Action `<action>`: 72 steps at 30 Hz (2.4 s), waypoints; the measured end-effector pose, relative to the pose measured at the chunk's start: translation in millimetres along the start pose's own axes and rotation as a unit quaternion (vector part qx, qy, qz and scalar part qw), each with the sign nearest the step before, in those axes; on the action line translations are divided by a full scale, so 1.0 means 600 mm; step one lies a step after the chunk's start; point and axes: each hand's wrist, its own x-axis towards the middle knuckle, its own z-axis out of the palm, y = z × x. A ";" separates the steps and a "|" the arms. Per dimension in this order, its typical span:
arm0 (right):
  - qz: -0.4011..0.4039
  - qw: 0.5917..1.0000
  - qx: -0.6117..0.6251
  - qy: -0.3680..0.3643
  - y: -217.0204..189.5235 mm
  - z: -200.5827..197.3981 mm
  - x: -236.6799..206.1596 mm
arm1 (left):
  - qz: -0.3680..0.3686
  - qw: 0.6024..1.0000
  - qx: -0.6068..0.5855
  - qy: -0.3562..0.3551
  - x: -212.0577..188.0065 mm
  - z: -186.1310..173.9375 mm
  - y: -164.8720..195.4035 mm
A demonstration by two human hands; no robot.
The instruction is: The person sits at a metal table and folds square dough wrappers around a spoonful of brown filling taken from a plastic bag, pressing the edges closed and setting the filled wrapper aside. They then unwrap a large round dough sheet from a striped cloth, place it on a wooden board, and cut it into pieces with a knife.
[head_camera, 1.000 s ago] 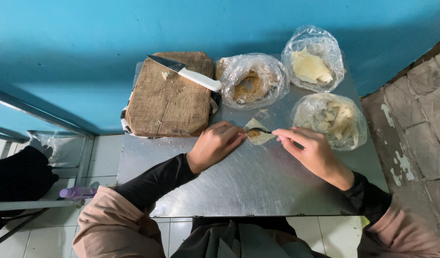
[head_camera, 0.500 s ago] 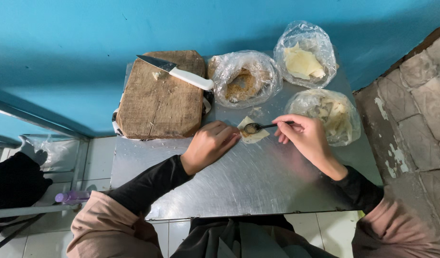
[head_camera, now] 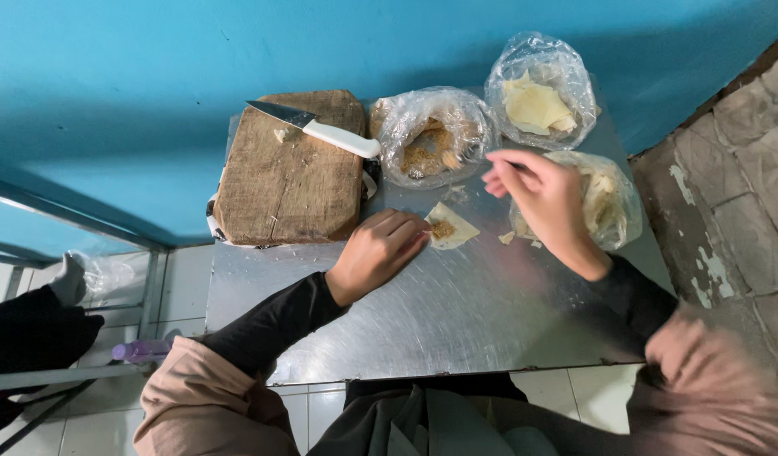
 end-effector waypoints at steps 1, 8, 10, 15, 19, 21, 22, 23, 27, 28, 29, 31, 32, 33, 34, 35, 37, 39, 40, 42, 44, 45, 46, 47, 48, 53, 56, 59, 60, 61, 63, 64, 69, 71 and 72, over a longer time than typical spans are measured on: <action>-0.006 1.000 -0.007 -0.004 -0.001 0.008 0.014 | 0.004 1.000 0.005 -0.002 0.001 0.000 0.000; -0.048 0.969 -0.233 -0.064 -0.017 0.047 0.059 | 0.027 0.999 0.026 0.000 0.000 0.003 0.000; -0.086 0.938 -0.331 -0.059 -0.022 0.044 0.045 | 0.031 0.999 0.028 0.007 0.000 0.006 -0.001; -0.154 0.895 -0.402 -0.114 -0.033 0.018 -0.006 | 0.029 0.999 0.022 -0.006 0.005 0.010 -0.002; -0.089 0.899 -0.357 -0.239 -0.042 0.000 -0.019 | 0.019 1.000 0.015 -0.013 0.006 0.008 0.000; -0.028 0.897 -0.334 -0.290 -0.047 -0.003 -0.021 | 0.027 0.999 0.030 -0.017 0.006 0.008 0.001; -0.019 0.897 -0.330 -0.293 -0.049 -0.002 -0.021 | 0.032 0.999 0.038 -0.018 0.006 0.008 0.001; -0.010 0.898 -0.325 -0.297 -0.050 -0.001 -0.020 | 0.038 0.998 0.043 -0.015 0.005 0.007 0.001; 0.005 0.876 -0.375 -0.302 -0.050 0.007 -0.021 | 0.053 0.997 0.052 -0.009 0.001 0.008 0.002; -0.014 0.881 -0.365 -0.300 -0.049 0.007 -0.021 | 0.055 0.997 0.052 -0.008 0.001 0.009 0.001; -0.032 0.885 -0.356 -0.298 -0.049 0.007 -0.021 | 0.056 0.997 0.053 -0.007 0.001 0.010 0.000; -0.075 0.883 -0.366 -0.286 -0.049 0.008 -0.024 | 0.056 0.997 0.052 -0.008 -0.001 0.011 -0.001; -0.101 0.875 -0.385 -0.274 -0.049 0.009 -0.026 | 0.054 0.997 0.051 -0.008 -0.001 0.013 0.000; -0.128 0.867 -0.404 -0.262 -0.050 0.012 -0.028 | 0.052 0.997 0.051 -0.009 -0.002 0.013 0.000; -0.144 0.867 -0.404 -0.254 -0.051 0.014 -0.030 | 0.050 0.997 0.051 -0.009 -0.002 0.014 0.000; -0.160 0.867 -0.402 -0.247 -0.052 0.015 -0.032 | 0.051 0.997 0.052 -0.009 -0.003 0.015 0.001; -0.193 0.865 -0.398 -0.236 -0.053 0.020 -0.036 | 0.050 0.997 0.057 -0.008 -0.004 0.015 0.000; -0.222 0.862 -0.394 -0.229 -0.052 0.025 -0.040 | 0.051 0.997 0.059 -0.013 -0.004 0.015 0.000; -0.236 0.864 -0.384 -0.222 -0.049 0.027 -0.040 | 0.052 0.997 0.060 -0.015 -0.004 0.015 0.000; -0.262 0.869 -0.364 -0.207 -0.042 0.032 -0.041 | 0.052 0.997 0.060 -0.016 -0.004 0.015 -0.001; -0.247 0.884 -0.336 -0.213 -0.033 0.036 -0.041 | 0.054 0.997 0.060 -0.018 -0.004 0.015 0.000; -0.239 0.890 -0.322 -0.215 -0.029 0.038 -0.041 | 0.056 0.996 0.060 -0.019 -0.003 0.015 -0.001; -0.226 0.902 -0.302 -0.210 -0.025 0.039 -0.042 | 0.058 0.996 0.060 -0.020 -0.003 0.015 -0.002; -0.213 0.913 -0.282 -0.204 -0.022 0.041 -0.043 | 0.062 0.996 0.061 -0.021 -0.002 0.014 -0.002; -0.200 0.923 -0.262 -0.199 -0.019 0.043 -0.043 | 0.066 0.996 0.063 -0.022 -0.003 0.014 -0.002; -0.157 0.943 -0.219 -0.193 -0.014 0.047 -0.043 | 0.059 0.996 0.068 -0.024 -0.004 0.013 -0.002; -0.150 0.948 -0.206 -0.191 -0.016 0.048 -0.044 | 0.056 0.996 0.068 -0.025 -0.005 0.014 -0.001; -0.149 0.950 -0.199 -0.187 -0.017 0.050 -0.046 | 0.062 0.995 0.069 -0.026 -0.005 0.013 -0.003; -0.152 0.950 -0.199 -0.185 -0.017 0.051 -0.047 | 0.064 0.995 0.068 -0.028 -0.005 0.012 -0.003; -0.142 0.952 -0.200 -0.183 -0.016 0.052 -0.048 | 0.066 0.995 0.066 -0.030 -0.006 0.011 -0.004; -0.123 0.955 -0.203 -0.178 -0.015 0.053 -0.048 | 0.069 0.995 0.068 -0.026 -0.005 0.012 -0.004; -0.126 0.954 -0.204 -0.182 -0.015 0.053 -0.049 | 0.070 0.995 0.069 -0.025 -0.004 0.012 -0.004; -0.142 0.947 -0.206 -0.204 -0.020 0.044 -0.042 | 0.050 0.996 0.067 -0.036 -0.005 0.011 -0.002; -0.144 0.939 -0.206 -0.236 -0.026 0.033 -0.033 | 0.045 0.997 0.062 -0.034 -0.005 0.011 -0.001; -0.146 0.934 -0.206 -0.251 -0.031 0.028 -0.030 | 0.043 0.997 0.058 -0.031 -0.005 0.011 -0.001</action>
